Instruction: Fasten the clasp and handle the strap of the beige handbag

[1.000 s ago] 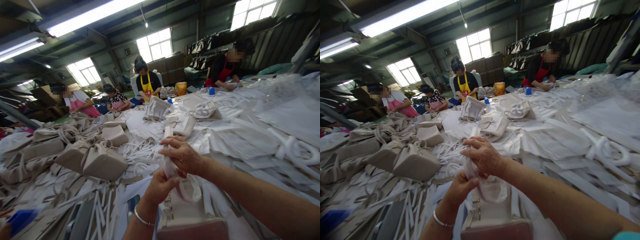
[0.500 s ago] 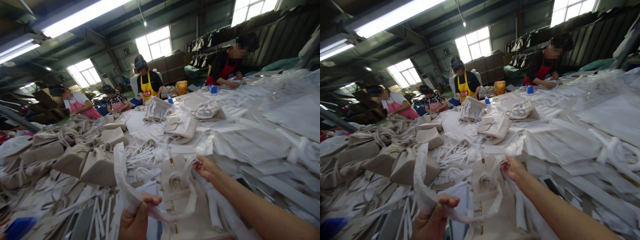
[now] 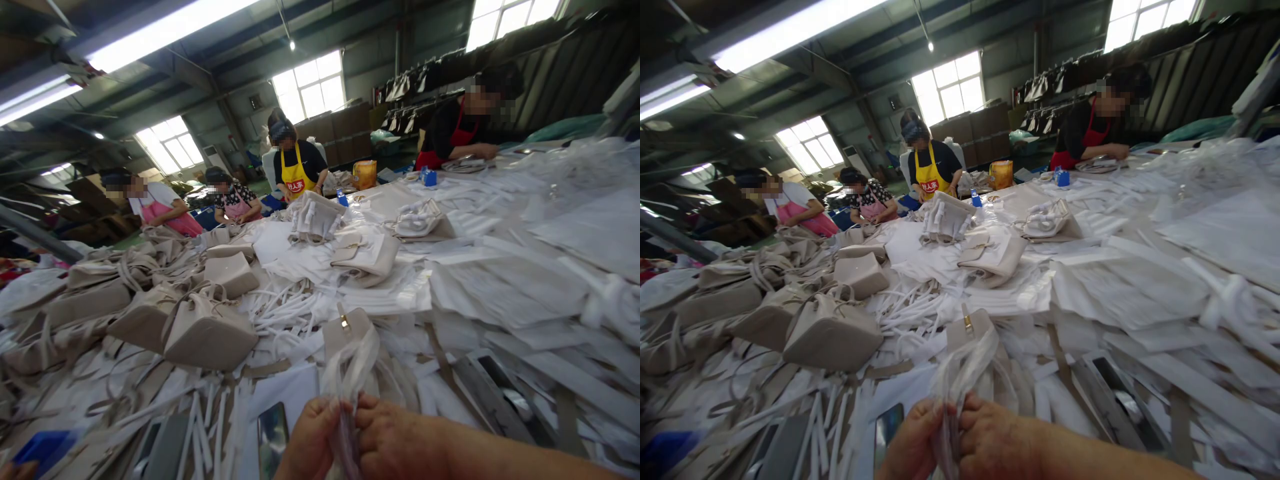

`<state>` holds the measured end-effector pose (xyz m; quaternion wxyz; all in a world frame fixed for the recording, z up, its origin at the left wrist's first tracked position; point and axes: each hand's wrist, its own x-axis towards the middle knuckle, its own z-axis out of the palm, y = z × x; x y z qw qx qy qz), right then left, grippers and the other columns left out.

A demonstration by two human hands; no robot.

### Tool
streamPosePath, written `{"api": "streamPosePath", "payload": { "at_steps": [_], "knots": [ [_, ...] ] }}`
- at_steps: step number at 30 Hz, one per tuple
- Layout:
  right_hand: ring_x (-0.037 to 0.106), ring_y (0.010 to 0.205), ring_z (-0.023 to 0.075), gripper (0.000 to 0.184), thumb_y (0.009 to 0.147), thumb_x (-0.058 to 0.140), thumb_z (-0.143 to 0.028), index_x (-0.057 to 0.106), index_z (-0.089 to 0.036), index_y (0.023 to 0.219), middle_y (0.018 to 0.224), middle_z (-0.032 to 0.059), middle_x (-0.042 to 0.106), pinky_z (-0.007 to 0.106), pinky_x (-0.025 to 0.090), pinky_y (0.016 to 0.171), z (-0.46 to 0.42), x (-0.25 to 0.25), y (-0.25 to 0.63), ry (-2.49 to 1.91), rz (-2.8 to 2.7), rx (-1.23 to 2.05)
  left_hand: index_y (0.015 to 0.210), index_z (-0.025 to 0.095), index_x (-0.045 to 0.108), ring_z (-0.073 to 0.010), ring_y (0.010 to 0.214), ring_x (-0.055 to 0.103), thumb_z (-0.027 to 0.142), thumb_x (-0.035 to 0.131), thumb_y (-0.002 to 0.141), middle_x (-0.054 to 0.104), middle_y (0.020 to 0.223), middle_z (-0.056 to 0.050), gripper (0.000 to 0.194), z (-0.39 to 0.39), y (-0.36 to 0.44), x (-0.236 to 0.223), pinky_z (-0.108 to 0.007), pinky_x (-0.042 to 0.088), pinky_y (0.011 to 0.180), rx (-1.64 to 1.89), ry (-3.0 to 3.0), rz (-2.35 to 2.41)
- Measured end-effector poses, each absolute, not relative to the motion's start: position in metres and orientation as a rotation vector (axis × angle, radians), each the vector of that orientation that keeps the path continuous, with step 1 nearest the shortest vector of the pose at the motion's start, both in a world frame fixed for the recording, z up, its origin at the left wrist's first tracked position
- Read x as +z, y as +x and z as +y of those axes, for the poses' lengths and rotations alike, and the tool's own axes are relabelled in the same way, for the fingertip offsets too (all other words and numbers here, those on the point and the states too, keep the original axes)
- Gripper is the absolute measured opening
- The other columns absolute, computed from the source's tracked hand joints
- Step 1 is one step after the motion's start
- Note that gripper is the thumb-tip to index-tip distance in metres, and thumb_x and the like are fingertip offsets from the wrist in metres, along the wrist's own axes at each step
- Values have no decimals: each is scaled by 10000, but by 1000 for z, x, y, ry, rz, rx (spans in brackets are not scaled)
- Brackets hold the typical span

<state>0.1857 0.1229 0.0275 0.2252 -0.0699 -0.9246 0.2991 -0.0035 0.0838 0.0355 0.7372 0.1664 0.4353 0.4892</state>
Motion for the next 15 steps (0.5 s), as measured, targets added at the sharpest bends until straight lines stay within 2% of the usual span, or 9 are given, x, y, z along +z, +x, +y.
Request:
{"api": "streamPosePath", "payload": {
  "at_steps": [3,5,6,8,10,12,15],
  "knots": [
    [709,925,247,105,834,591,-278,643,-241,750,880,41,749,392,540,910,128,19,198,-501,-1901,1640,752,127,780,-219,811,702,446,915,630,773,841,-119,368,79,5,38,-306,549,797,1158,395,1031],
    [717,946,251,281,906,527,-441,689,-212,896,978,93,753,379,566,845,148,19,202,-736,-1290,2085,723,133,775,-213,806,702,477,913,621,772,799,-106,384,75,10,42,-288,541,788,1199,465,1066],
    [720,940,255,380,925,496,-514,689,-187,947,992,121,749,384,574,829,161,22,202,-814,-1043,2186,707,136,772,-204,765,699,496,908,624,771,781,-102,393,72,12,44,-276,538,745,1179,512,1070],
    [723,833,238,422,913,530,-548,677,-153,942,923,135,748,364,589,765,192,33,198,-886,-786,2159,714,145,778,-200,698,687,545,881,644,775,803,-111,419,65,16,50,-271,525,655,1111,619,1057],
    [685,673,185,269,835,671,-425,658,-158,865,780,74,731,296,576,667,220,50,186,-911,-774,1957,728,156,790,-224,708,696,561,862,660,782,884,-128,416,61,16,60,-310,549,663,1090,731,1062],
    [645,603,152,212,760,754,-329,664,-164,858,716,22,714,255,549,618,242,73,168,-870,-820,1866,717,177,796,-297,917,718,530,858,674,763,1097,-137,361,62,12,72,-391,579,827,1181,805,1084],
    [644,627,149,236,763,765,-300,705,-154,938,765,19,739,253,537,626,256,109,134,-745,-1158,1823,708,210,793,-365,1278,577,485,824,726,640,1379,-103,278,74,-3,92,-481,482,1075,1408,872,1102]
  ]
}}
